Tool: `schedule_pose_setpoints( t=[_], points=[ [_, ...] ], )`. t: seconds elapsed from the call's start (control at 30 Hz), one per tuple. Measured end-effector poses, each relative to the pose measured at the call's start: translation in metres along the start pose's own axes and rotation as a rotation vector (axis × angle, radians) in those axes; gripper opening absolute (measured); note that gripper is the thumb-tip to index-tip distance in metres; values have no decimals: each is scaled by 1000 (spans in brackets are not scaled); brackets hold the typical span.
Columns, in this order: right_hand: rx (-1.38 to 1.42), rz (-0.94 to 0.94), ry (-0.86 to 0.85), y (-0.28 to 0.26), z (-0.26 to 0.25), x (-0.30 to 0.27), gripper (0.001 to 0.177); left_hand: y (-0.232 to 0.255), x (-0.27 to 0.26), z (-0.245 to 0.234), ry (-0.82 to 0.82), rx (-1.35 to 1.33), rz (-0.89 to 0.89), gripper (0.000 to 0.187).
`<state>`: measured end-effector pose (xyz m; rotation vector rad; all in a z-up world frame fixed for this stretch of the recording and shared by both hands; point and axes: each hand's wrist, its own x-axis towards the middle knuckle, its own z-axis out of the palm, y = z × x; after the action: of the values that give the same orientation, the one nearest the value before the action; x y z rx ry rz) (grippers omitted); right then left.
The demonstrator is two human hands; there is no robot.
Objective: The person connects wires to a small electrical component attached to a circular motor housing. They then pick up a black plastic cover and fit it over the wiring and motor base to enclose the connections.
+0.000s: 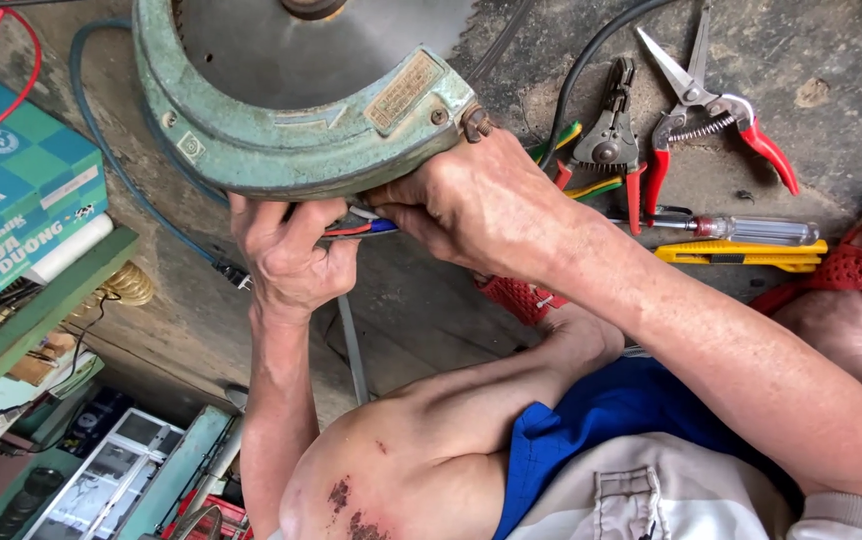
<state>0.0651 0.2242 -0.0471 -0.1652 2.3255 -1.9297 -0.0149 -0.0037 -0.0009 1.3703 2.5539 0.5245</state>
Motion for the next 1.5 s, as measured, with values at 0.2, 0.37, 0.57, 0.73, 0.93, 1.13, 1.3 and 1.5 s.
schedule_pose_setpoints(
  t=[0.2, 0.37, 0.57, 0.73, 0.93, 1.13, 1.3, 1.5],
  points=[
    [1, 36, 12, -3, 4, 2, 16, 5, -2, 0, 39, -60, -126, 42],
    [-94, 146, 67, -5, 14, -1, 15, 11, 6, -10, -56, 11, -159, 43],
    [193, -144, 181, 5, -2, 2, 12, 16, 33, -39, -273, -205, -136, 50],
    [280, -134, 101, 10, -9, 3, 23, 20, 32, -45, -337, -79, -70, 39],
    [330, 75, 110, 29, -32, -14, 29, 16, 38, -49, -324, -183, -77, 34],
    [282, -91, 49, 29, -42, -13, 34, 17, 57, -65, -433, 101, 65, 17],
    [146, -225, 167, 30, -14, -23, 42, 30, 52, -65, -504, 279, 70, 24],
    [1, -234, 229, 33, 4, -40, 37, 42, 54, -57, -333, 295, -52, 6]
  ],
)
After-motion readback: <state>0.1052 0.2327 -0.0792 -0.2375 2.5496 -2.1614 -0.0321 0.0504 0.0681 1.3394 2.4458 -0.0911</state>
